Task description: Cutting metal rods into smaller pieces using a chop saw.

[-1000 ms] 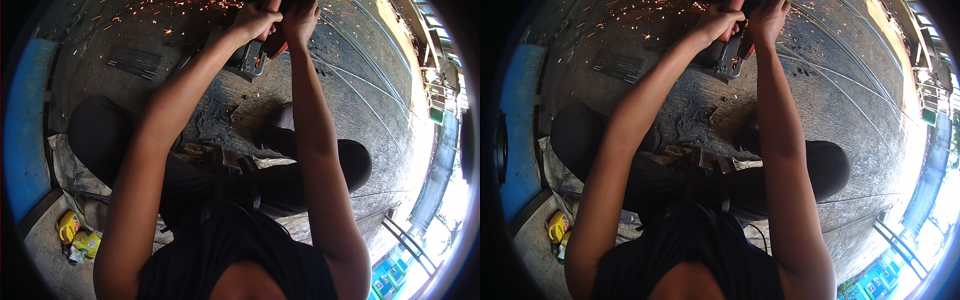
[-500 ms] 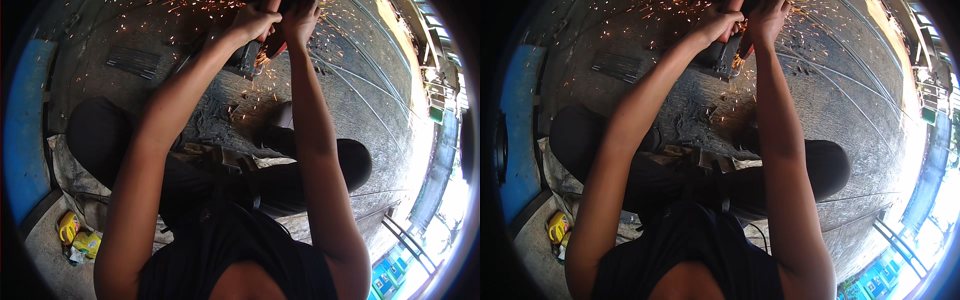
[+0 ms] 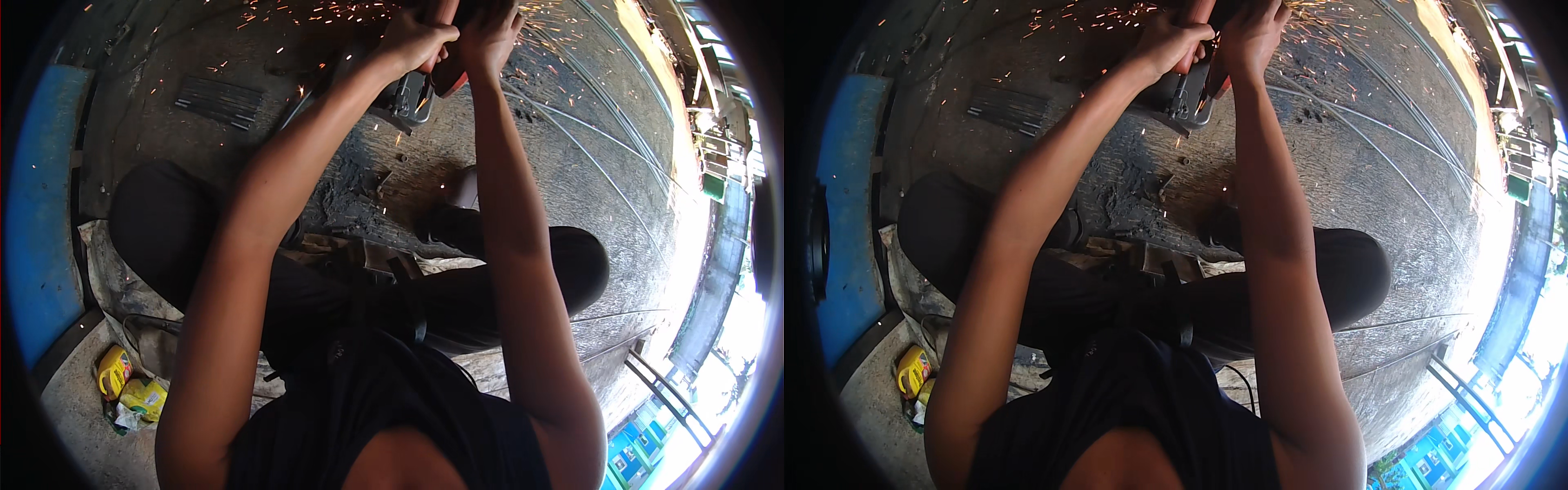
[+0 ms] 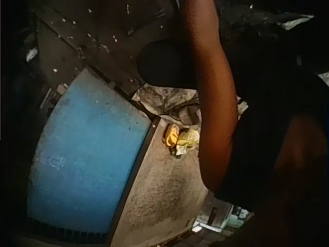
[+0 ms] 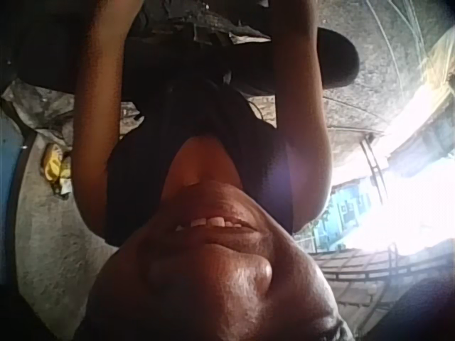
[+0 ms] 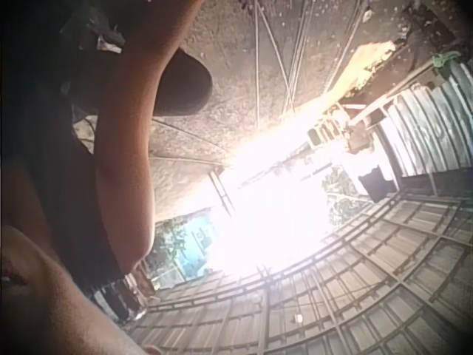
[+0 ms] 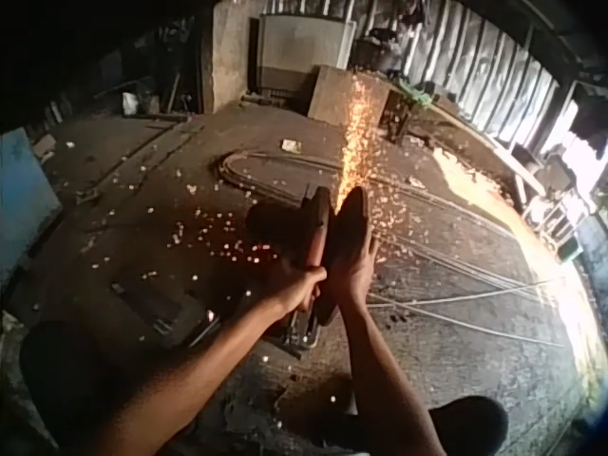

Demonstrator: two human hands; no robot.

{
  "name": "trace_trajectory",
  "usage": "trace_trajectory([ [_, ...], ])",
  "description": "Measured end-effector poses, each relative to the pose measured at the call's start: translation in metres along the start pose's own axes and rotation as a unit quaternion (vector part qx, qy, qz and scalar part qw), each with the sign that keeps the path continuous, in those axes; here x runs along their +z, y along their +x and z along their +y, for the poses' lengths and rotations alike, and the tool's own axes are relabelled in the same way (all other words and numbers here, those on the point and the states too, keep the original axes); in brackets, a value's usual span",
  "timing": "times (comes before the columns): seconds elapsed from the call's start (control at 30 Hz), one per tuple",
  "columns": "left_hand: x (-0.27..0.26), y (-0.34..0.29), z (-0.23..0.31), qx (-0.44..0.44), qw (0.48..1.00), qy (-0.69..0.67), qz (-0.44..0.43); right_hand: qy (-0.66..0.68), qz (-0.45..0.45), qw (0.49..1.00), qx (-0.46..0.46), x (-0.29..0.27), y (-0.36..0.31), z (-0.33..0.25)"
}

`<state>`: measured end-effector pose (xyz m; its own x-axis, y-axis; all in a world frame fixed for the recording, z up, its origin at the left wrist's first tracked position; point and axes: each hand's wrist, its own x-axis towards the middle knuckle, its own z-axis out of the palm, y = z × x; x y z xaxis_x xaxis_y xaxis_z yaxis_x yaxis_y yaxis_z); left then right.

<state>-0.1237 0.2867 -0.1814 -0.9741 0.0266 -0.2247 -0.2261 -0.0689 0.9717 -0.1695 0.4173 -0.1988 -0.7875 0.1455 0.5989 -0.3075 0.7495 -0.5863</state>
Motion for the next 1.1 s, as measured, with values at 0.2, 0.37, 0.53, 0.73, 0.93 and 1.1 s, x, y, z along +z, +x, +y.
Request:
trace_trajectory([
  [0.2,-0.003,-0.011,-0.031,0.073,0.997,-0.014,-0.001,0.038,-0.010,0.999,0.029,0.001,-0.024,-0.001],
  [0.37,0.002,-0.001,-0.006,0.048,0.998,0.025,0.032,0.032,-0.034,0.998,0.049,-0.002,0.000,-0.009],
  [0.53,0.024,0.042,0.064,-0.001,0.998,0.046,0.041,-0.016,-0.005,0.994,-0.107,0.011,0.086,0.041],
  [0.73,0.011,0.094,0.122,0.181,0.949,0.249,0.062,-0.110,-0.072,0.988,-0.081,-0.005,0.133,0.022],
  [0.93,-0.071,0.043,0.121,0.124,0.953,0.266,-0.079,-0.042,-0.095,0.992,0.067,-0.024,0.090,-0.022],
  [1.1,-0.137,-0.030,0.136,0.163,0.890,0.425,-0.040,-0.032,-0.148,0.988,0.039,-0.018,0.141,-0.020],
])
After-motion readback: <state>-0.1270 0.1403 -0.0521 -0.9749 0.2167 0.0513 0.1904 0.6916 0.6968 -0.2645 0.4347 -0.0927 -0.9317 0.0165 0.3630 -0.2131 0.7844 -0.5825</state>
